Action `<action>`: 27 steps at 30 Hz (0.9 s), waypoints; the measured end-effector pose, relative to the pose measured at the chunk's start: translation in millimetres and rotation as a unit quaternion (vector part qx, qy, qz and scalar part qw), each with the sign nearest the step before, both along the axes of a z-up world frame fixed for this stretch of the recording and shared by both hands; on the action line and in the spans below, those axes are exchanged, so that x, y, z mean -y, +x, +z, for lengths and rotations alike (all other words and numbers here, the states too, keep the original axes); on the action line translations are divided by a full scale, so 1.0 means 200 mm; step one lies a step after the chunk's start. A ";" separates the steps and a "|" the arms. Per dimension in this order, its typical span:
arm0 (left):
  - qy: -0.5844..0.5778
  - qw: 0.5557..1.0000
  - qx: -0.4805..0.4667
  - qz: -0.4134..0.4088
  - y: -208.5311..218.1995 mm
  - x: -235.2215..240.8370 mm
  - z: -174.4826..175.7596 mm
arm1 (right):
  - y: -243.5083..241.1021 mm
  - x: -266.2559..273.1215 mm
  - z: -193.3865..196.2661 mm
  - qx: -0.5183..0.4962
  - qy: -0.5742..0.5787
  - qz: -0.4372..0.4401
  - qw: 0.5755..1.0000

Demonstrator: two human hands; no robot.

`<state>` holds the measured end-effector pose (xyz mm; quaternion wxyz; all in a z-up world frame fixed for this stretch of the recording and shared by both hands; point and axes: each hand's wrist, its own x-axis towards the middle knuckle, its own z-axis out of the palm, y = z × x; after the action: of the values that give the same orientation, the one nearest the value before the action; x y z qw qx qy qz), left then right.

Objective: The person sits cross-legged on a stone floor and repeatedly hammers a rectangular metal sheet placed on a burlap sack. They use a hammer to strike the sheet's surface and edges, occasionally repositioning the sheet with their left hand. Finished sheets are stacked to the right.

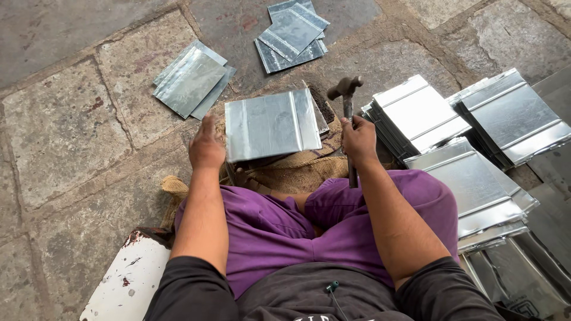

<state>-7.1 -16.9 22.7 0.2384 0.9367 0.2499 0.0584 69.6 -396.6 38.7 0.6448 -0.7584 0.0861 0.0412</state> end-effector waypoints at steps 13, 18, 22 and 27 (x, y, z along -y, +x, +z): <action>-0.166 0.982 0.006 0.087 0.14 0.09 -0.18 | -0.14 -0.11 0.11 0.085 -0.233 0.106 0.963; -0.154 0.977 0.069 0.132 0.19 0.02 -0.23 | -0.25 -0.12 0.35 0.185 -0.208 0.104 0.955; -0.033 0.978 0.125 0.162 0.22 -0.08 -0.33 | -0.33 -0.07 0.51 0.428 -0.113 0.083 0.893; -0.157 0.963 0.076 0.206 0.20 -0.04 -0.25 | -0.27 -0.12 0.28 0.408 -0.134 0.060 0.901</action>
<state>33.8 -8.0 -26.4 0.3837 0.8086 0.4242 0.1376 16.0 -371.9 94.7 0.5123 -0.7917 -0.2251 -0.2449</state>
